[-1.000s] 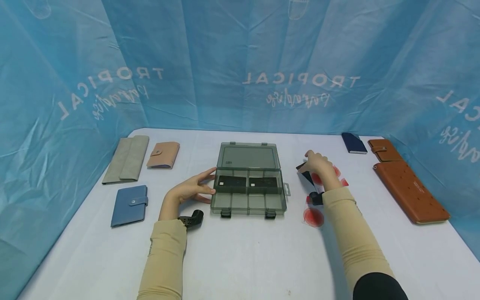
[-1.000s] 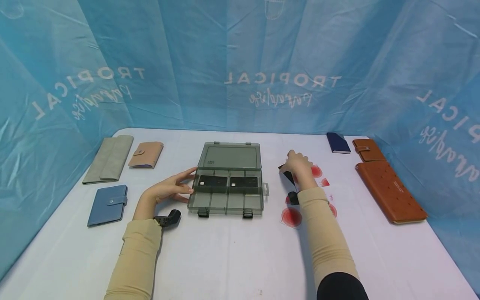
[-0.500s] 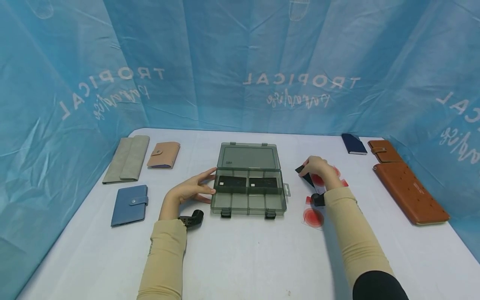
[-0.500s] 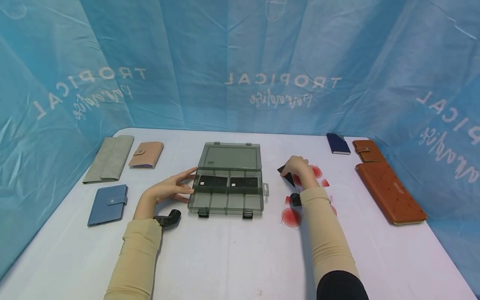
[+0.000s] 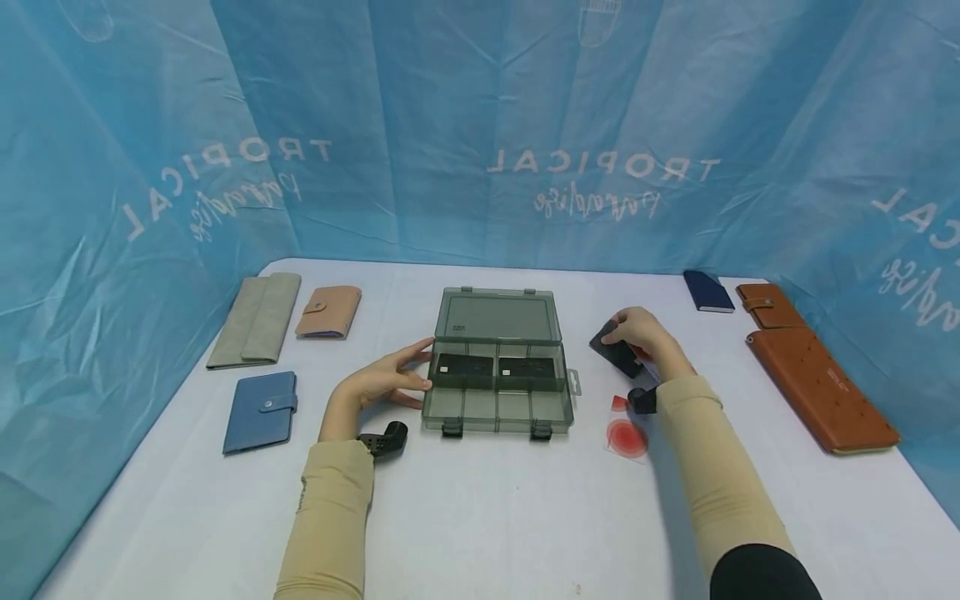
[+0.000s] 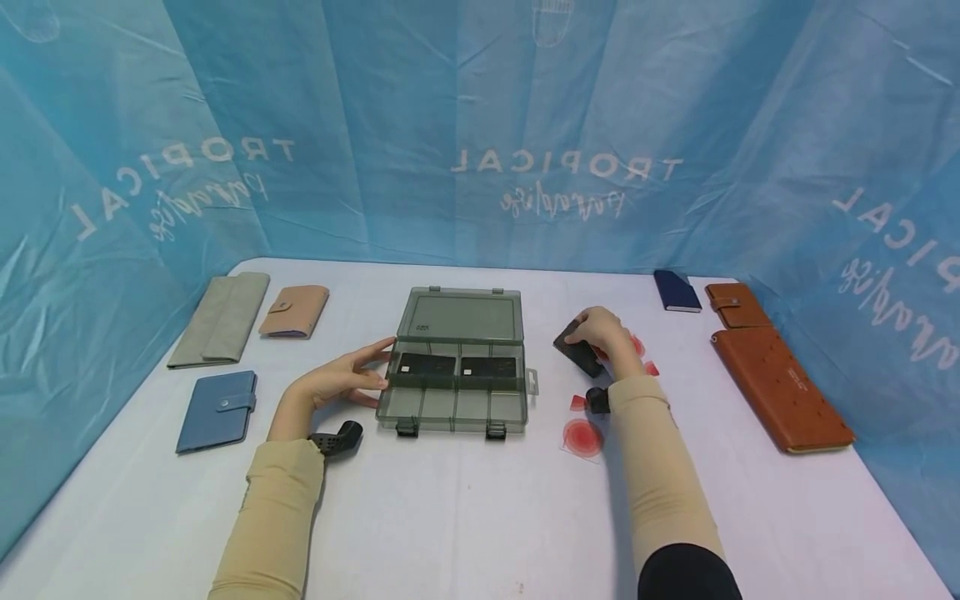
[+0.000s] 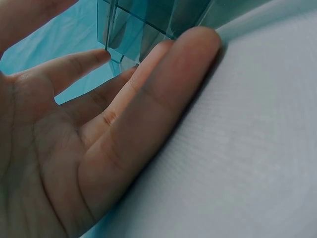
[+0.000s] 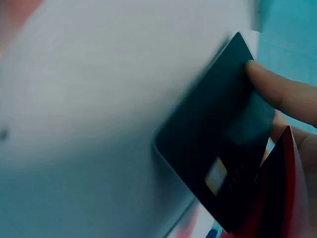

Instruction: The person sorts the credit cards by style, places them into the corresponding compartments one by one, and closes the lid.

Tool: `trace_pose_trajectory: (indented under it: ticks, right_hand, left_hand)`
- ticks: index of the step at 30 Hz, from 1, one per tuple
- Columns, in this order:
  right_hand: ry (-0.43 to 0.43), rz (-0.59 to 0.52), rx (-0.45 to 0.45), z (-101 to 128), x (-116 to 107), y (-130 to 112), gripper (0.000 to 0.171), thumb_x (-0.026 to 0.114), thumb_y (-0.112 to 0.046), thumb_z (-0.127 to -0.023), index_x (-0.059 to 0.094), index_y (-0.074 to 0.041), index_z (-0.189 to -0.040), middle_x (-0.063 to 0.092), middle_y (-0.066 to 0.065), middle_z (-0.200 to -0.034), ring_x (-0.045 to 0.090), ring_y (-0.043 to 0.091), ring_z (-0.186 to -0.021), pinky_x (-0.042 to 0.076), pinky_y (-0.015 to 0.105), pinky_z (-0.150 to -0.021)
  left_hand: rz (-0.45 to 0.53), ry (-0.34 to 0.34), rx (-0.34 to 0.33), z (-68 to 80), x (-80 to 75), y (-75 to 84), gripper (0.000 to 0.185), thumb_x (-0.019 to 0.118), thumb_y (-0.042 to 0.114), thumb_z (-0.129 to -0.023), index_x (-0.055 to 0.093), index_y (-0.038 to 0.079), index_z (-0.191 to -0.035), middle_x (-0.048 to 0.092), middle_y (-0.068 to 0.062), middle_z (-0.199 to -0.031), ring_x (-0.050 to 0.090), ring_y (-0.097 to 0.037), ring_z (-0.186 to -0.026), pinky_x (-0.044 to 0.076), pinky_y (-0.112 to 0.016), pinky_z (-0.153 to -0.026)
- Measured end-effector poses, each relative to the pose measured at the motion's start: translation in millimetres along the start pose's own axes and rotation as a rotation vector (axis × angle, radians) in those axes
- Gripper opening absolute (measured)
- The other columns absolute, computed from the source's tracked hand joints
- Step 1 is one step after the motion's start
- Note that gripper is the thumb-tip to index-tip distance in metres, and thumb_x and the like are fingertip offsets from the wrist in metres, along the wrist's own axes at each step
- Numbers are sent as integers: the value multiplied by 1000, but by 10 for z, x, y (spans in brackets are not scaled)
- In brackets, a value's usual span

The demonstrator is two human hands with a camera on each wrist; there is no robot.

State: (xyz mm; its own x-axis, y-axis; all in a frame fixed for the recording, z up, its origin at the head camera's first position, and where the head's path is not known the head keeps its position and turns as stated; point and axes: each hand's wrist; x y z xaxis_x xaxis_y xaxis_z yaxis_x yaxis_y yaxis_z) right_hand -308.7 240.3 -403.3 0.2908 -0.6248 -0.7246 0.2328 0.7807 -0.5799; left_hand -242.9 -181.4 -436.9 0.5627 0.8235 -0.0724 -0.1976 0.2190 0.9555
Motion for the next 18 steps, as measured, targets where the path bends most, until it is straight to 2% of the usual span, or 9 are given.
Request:
trace_pose_trajectory:
  ticks: [1, 4, 6, 8, 13, 16, 18]
  right_hand:
    - [7, -63, -21, 8, -15, -2, 42, 64, -20, -86, 49, 3, -118, 49, 19, -111, 47, 28, -93, 48, 35, -73]
    - [35, -197, -93, 52, -77, -39, 34, 59, -19, -90, 49, 4, -113, 47, 19, -113, 43, 30, -102, 43, 42, -90]
    - [56, -243, -124, 93, -117, -81, 32, 57, -20, -91, 49, 4, -111, 47, 19, -114, 41, 32, -108, 36, 48, -100]
    - [75, -265, -139, 142, -153, -124, 32, 56, -22, -92, 49, 3, -111, 47, 18, -113, 39, 33, -110, 30, 51, -103]
    - [128, -307, -188, 236, -175, -199, 30, 55, -25, -93, 49, 1, -107, 52, 6, -93, 47, 23, -91, 40, 41, -89]
    - [156, -393, -218, 295, -148, -235, 26, 56, -22, -92, 48, 1, -103, 54, 0, -84, 54, 16, -81, 47, 29, -77]
    - [165, -473, -221, 348, -117, -269, 24, 57, -17, -92, 45, 0, -103, 54, 2, -85, 56, 11, -76, 51, 23, -72]
  left_hand:
    - [0, 2, 1, 0, 0, -2, 86, 64, 5, -84, 11, 20, -150, 8, -18, -152, 48, -36, -114, 53, -46, -81]
    - [0, 5, 2, 3, -1, -3, 86, 64, 6, -84, 11, 20, -150, 9, -18, -152, 47, -38, -115, 53, -46, -81]
    - [-1, 5, 1, 6, -1, 0, 86, 64, 6, -84, 11, 20, -150, 9, -18, -152, 47, -38, -116, 53, -46, -82]
    - [-4, 7, -1, 11, -1, 5, 86, 65, 6, -84, 11, 20, -150, 9, -18, -152, 46, -38, -116, 53, -46, -82]
    - [-9, 6, -3, 18, -2, 14, 87, 65, 7, -83, 11, 20, -150, 9, -18, -152, 45, -37, -117, 53, -45, -83]
    - [-3, -1, 2, 17, -1, 15, 87, 65, 7, -83, 11, 20, -150, 8, -18, -152, 46, -37, -116, 53, -45, -83]
    - [3, -5, 4, 14, 1, 16, 87, 65, 7, -84, 11, 20, -150, 8, -18, -152, 46, -37, -116, 53, -45, -82]
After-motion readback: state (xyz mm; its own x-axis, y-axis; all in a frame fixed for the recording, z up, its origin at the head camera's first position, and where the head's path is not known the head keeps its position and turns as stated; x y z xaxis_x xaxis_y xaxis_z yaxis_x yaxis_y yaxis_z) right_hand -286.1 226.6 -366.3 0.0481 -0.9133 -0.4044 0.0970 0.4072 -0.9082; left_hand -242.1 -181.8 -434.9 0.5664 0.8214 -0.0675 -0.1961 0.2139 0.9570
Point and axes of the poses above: each hand's wrist, its own z-axis away from the middle knuckle, its own x-axis out of the palm, y = z × x
